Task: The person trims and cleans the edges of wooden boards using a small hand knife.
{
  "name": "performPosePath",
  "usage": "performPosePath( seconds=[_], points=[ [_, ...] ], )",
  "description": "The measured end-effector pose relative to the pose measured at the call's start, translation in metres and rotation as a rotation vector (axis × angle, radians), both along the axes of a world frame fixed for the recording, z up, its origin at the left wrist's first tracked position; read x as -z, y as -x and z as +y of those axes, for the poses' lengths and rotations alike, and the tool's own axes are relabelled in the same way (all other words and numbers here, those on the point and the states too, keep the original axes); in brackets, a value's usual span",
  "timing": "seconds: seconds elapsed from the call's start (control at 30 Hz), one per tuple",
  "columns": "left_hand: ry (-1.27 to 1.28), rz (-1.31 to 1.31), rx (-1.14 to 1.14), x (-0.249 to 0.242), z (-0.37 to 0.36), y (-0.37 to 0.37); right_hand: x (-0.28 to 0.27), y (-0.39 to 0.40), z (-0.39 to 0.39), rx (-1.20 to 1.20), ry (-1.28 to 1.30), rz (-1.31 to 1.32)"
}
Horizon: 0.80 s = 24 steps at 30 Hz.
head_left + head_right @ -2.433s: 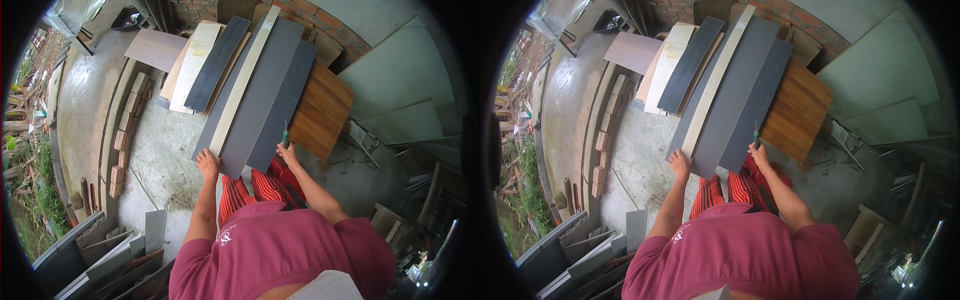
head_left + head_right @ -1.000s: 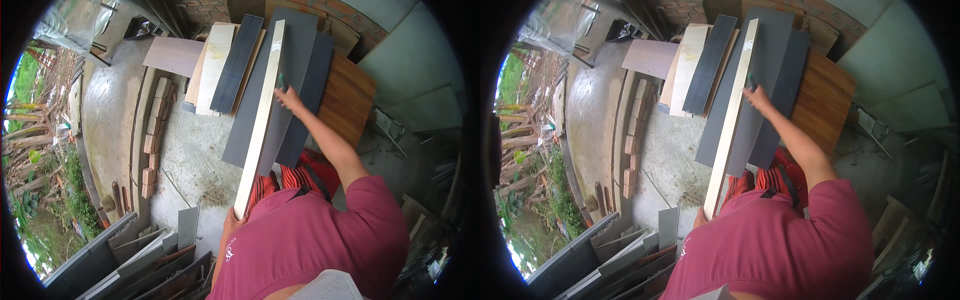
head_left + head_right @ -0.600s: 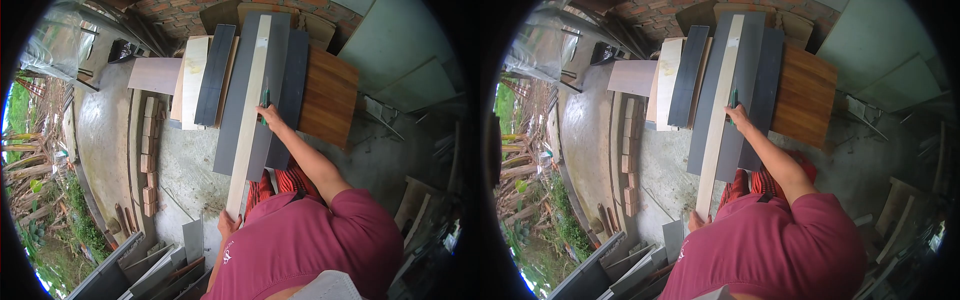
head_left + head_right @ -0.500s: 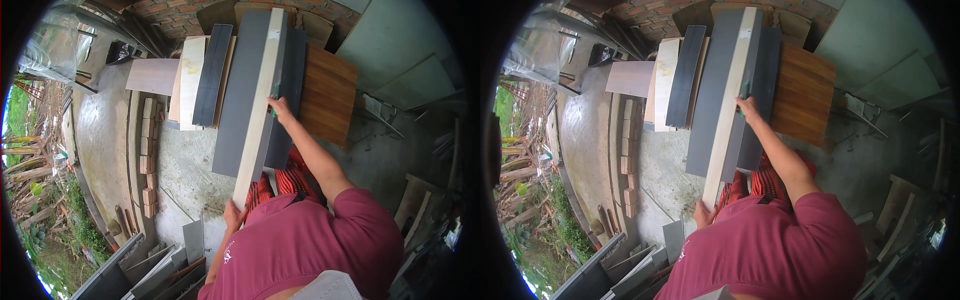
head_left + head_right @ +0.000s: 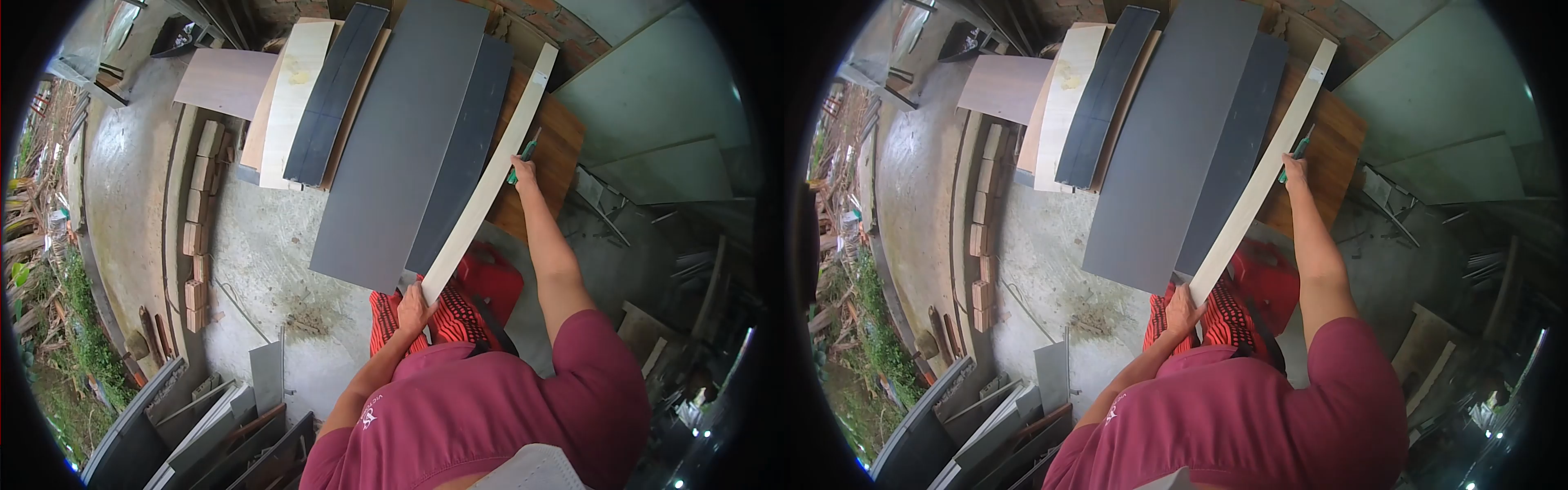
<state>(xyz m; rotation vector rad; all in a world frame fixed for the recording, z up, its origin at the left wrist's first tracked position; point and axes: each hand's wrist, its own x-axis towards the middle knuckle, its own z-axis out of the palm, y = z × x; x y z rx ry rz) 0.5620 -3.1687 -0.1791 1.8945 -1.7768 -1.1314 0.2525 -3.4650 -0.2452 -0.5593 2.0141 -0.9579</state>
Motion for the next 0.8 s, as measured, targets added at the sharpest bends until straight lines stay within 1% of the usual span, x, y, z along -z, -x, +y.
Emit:
performPosePath(
  seconds=[0.07,0.13,0.17,0.23,0.27,0.37,0.4,0.63,0.7,0.73,0.77,0.8],
  points=[
    [-0.019,-0.003,-0.004,0.011,0.008,0.008,0.000,0.000,0.002,0.023,-0.003,0.011],
    [-0.025,0.015,-0.012,0.020,0.010,0.016,0.005,0.004,-0.002,-0.071,-0.065,-0.066],
    [-0.033,0.016,-0.017,0.023,0.013,0.019,0.008,0.003,-0.004,-0.076,-0.073,-0.065],
    [-0.020,0.029,0.035,0.019,0.011,0.027,0.010,-0.004,-0.009,-0.067,0.077,-0.019],
    [-0.104,0.054,0.052,0.015,0.011,0.032,0.008,-0.005,-0.012,-0.068,0.072,-0.020],
    [-0.134,0.082,0.103,0.014,0.010,0.040,0.007,-0.011,-0.017,-0.099,0.085,-0.045],
    [-0.202,0.076,0.126,0.015,0.009,0.042,0.009,-0.014,-0.017,-0.109,0.106,-0.025],
    [-0.210,0.098,0.163,0.023,0.008,0.043,0.006,-0.026,-0.008,-0.089,0.140,0.067],
    [-0.212,0.165,0.218,0.026,0.010,0.037,0.006,-0.029,-0.003,-0.095,0.146,0.043],
    [-0.271,0.207,0.224,0.026,0.010,0.033,0.008,-0.030,0.000,-0.096,0.148,0.029],
    [-0.266,0.197,0.219,0.025,0.010,0.031,0.009,-0.031,0.004,-0.099,0.153,0.019],
    [-0.225,0.257,0.222,0.027,0.012,0.028,0.010,-0.031,0.010,-0.115,0.138,0.027]
  ],
)
